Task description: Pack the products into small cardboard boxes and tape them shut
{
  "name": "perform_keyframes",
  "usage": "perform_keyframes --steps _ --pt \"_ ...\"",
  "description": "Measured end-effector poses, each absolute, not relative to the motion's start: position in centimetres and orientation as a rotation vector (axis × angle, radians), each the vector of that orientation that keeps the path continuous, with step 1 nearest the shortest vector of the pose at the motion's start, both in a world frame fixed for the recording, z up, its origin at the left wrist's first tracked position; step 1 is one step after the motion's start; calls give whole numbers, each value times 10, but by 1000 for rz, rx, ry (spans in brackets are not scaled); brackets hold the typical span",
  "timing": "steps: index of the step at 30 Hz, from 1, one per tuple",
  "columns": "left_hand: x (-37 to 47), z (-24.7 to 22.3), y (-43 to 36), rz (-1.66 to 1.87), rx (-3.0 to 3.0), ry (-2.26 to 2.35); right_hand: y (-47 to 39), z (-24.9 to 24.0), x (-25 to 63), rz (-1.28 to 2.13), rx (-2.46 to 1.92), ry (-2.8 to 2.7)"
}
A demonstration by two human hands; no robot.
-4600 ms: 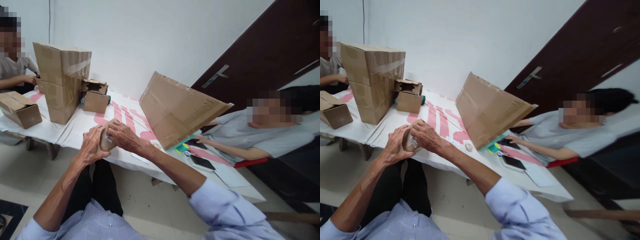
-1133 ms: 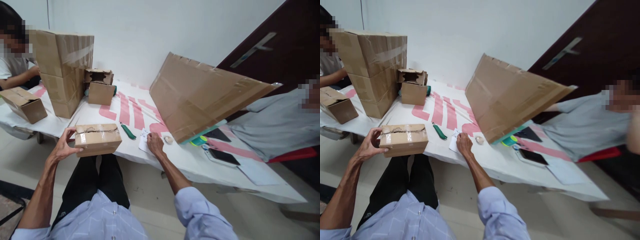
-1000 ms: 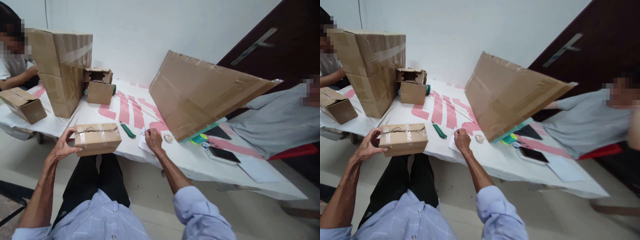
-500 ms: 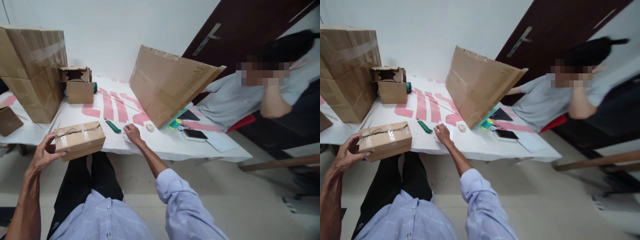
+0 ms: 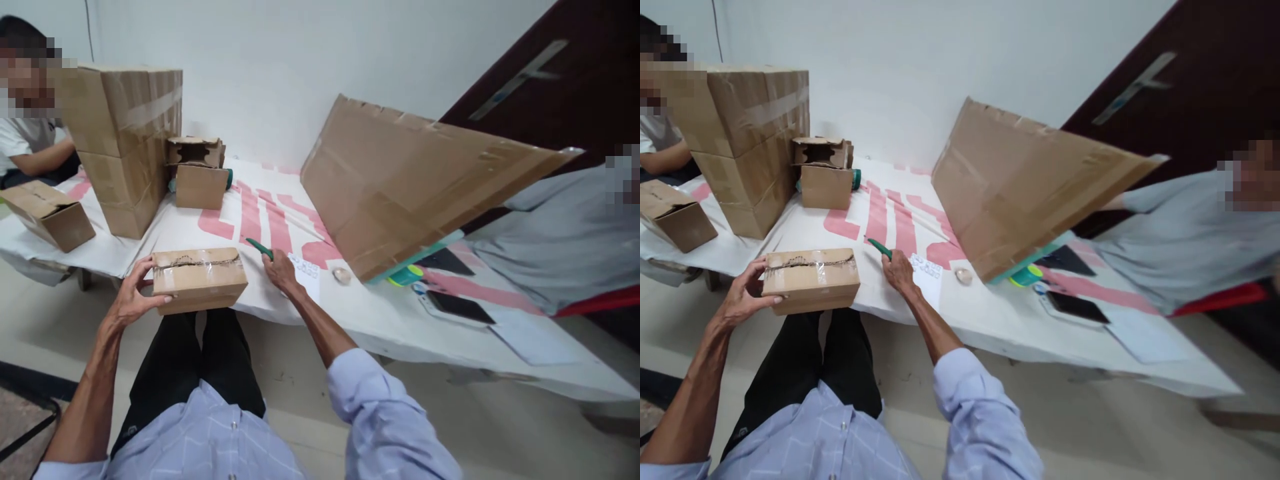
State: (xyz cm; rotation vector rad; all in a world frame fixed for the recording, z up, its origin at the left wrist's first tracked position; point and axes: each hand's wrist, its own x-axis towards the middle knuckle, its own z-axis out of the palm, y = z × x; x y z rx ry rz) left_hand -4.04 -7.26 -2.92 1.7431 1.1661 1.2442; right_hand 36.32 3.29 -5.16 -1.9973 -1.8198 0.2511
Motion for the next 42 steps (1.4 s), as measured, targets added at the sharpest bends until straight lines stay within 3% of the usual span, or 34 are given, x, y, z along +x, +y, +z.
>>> perform_keyframes --steps 6,12,30,42 --pt "-40 -33 -75 1247 1781 1194 3 35 352 635 -1262 -1803" --pt "-41 -37 -78 1212 1812 1182 -31 96 315 672 -1074 -2080" --pt "-39 -38 -76 1200 1885 1123 -24 111 281 388 -1052 -2420" --pt "-40 -34 -76 1189 1911 1148 -11 114 305 202 -1132 -2548"
